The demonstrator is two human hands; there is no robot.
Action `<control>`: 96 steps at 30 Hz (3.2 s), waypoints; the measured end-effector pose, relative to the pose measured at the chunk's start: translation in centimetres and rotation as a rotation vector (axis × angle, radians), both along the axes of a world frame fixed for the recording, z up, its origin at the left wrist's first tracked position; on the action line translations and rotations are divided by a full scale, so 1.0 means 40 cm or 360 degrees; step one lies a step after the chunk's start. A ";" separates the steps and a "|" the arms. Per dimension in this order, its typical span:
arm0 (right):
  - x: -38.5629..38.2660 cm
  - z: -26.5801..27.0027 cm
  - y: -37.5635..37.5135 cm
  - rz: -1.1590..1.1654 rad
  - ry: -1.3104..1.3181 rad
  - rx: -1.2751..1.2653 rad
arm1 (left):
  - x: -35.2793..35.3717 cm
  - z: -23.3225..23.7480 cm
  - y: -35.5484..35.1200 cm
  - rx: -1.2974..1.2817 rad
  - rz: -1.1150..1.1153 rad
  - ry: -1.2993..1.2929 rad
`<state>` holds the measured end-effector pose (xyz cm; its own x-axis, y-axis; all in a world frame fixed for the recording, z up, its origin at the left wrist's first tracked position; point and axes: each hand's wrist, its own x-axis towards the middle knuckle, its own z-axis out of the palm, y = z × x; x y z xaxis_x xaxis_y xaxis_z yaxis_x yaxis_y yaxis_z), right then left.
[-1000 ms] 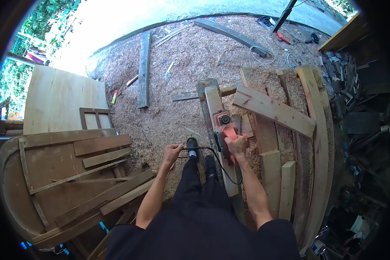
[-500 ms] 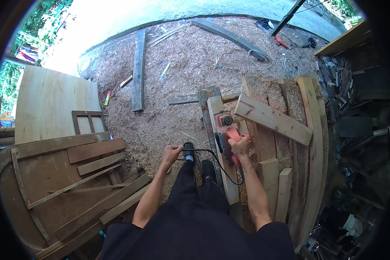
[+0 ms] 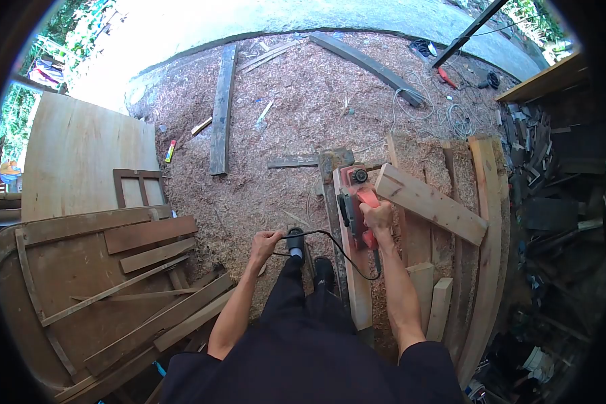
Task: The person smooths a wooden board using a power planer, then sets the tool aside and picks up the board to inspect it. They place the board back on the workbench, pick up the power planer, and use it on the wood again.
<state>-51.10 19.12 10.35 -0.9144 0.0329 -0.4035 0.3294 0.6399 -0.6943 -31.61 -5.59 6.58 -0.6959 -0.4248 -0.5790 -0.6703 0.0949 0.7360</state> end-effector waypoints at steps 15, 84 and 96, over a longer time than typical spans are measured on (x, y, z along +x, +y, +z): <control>-0.195 -0.075 -0.103 -0.0083 -0.0077 -0.0010 | 0.009 -0.044 -0.088 0.0074 0.0190 0.0030; 1.008 0.088 0.561 -0.0208 0.0009 -0.0315 | 0.851 -0.010 0.303 -0.0031 0.0064 0.0118; 1.083 0.016 0.636 -0.0119 -0.0137 -0.0210 | 0.923 -0.022 0.372 0.0045 -0.0017 -0.0056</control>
<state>-7.80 44.58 10.98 -0.8732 0.0411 -0.4856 0.4347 0.5162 -0.7379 5.29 9.28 5.70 -0.6793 -0.4007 -0.6148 -0.6948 0.0818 0.7145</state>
